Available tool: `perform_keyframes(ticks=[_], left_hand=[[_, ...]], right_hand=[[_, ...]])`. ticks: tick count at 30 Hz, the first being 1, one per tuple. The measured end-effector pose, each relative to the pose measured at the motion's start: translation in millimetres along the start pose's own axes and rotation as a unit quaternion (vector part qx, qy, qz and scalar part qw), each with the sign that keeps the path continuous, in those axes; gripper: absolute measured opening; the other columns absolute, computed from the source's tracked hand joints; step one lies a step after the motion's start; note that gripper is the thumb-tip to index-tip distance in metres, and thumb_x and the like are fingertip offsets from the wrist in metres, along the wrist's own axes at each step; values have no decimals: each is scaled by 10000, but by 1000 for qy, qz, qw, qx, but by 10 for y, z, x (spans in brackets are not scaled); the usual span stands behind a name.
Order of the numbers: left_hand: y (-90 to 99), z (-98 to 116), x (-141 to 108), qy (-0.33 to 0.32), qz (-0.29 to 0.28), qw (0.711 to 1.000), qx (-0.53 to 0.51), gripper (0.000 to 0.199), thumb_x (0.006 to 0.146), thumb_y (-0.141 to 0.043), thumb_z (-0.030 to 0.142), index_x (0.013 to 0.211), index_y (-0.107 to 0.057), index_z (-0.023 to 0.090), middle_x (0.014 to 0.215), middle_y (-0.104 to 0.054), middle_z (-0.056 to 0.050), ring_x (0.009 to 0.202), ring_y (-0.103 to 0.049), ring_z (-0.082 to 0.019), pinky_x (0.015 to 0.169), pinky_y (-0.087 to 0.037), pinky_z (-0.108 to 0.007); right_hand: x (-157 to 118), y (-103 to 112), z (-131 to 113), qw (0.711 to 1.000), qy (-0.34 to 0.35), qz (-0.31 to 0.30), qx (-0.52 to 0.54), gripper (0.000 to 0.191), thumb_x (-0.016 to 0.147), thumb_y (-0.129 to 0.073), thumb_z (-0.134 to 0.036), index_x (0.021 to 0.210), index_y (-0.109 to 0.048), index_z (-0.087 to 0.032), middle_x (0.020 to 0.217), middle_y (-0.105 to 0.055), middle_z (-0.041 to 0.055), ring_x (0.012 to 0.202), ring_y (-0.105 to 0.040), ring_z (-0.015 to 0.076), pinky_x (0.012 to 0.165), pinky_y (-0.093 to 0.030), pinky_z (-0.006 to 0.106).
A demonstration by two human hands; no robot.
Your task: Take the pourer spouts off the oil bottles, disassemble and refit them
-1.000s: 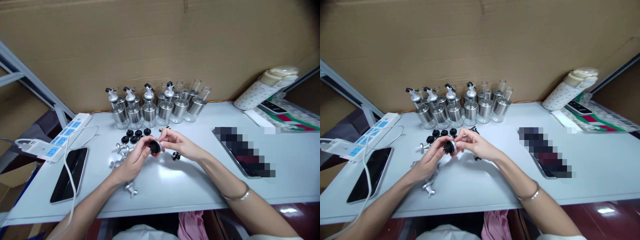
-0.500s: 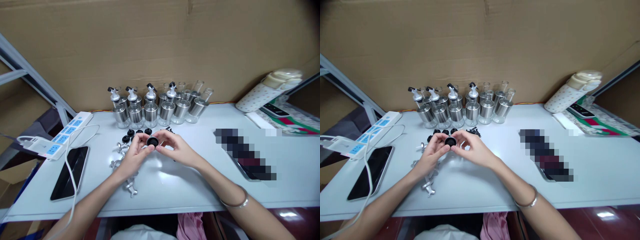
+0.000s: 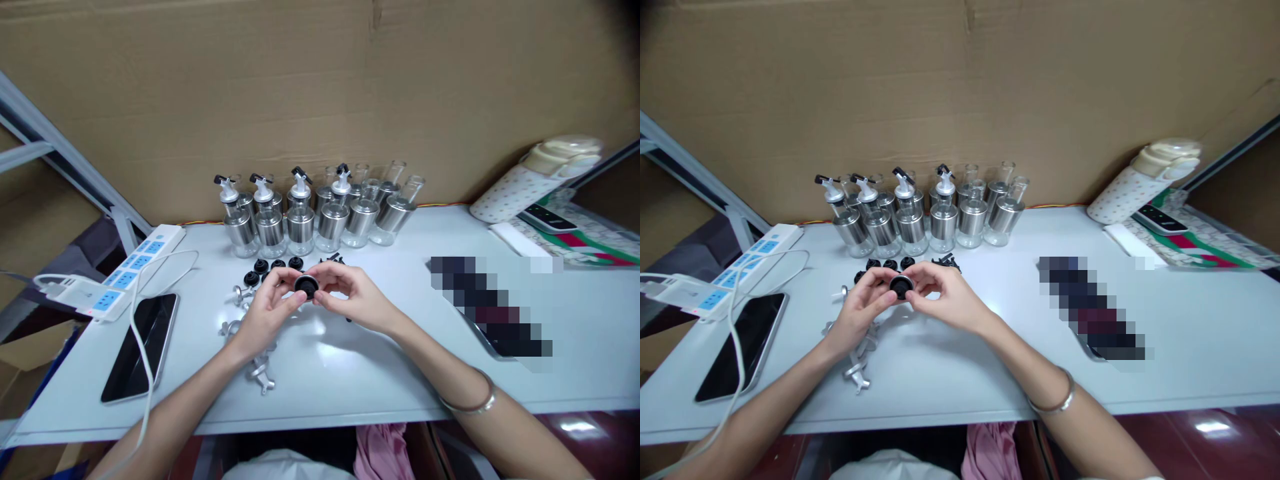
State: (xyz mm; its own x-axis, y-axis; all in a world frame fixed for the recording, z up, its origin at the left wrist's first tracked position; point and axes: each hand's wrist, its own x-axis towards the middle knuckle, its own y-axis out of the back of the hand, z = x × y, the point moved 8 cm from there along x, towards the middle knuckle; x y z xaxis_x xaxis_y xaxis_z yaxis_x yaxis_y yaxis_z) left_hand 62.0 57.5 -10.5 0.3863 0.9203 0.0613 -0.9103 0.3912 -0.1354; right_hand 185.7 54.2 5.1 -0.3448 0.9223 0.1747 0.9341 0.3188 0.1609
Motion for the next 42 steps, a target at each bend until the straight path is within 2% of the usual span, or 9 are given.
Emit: perform_keyframes(ticks=[9, 22, 26, 30, 42], left_hand=[[12, 14, -23, -15, -5, 1000, 10, 299, 717, -762, 359, 871, -601, 160, 825, -576, -19, 803, -560, -143, 707, -478, -243], [-3, 42, -14, -36, -11, 999, 6, 267, 715, -764, 310, 853, -581, 174, 833, -561, 3, 827, -577, -134, 720, -492, -236], [-24, 34, -35, -13, -23, 1000, 17, 233, 722, -750, 246, 853, -571, 174, 854, -567, 5, 862, -577, -128, 750, -501, -229], [-32, 29, -38, -18, -28, 999, 26, 230, 708, -751, 215, 828, -561, 168, 826, -566, 12, 826, -574, -118, 772, -505, -239], [-39, 38, -61, -33, -48, 997, 59, 233, 719, -746, 275, 801, -555, 168, 794, -551, 10, 770, -571, -126, 742, -500, -260]], right_hand=[[-19, -25, -59, 999, 12, -42, 1, 175, 708, -633, -187, 874, -579, -176, 763, -612, 9, 676, -587, 124, 676, -492, 268], [-13, -29, -24, 999, 25, -43, 1, 210, 689, -601, -147, 893, -559, -177, 756, -577, -4, 684, -562, 117, 700, -480, 268], [-15, -50, -63, 998, 37, -54, -12, 220, 662, -585, -128, 869, -533, -181, 755, -568, -11, 686, -553, 119, 666, -468, 259], [-23, -52, -65, 997, 35, -49, -44, 216, 626, -569, -96, 808, -501, -190, 740, -542, -25, 674, -524, 111, 641, -442, 243], [-45, -66, -80, 995, 40, -55, -66, 186, 601, -567, -106, 736, -473, -194, 580, -429, -84, 537, -396, 75, 527, -340, 209]])
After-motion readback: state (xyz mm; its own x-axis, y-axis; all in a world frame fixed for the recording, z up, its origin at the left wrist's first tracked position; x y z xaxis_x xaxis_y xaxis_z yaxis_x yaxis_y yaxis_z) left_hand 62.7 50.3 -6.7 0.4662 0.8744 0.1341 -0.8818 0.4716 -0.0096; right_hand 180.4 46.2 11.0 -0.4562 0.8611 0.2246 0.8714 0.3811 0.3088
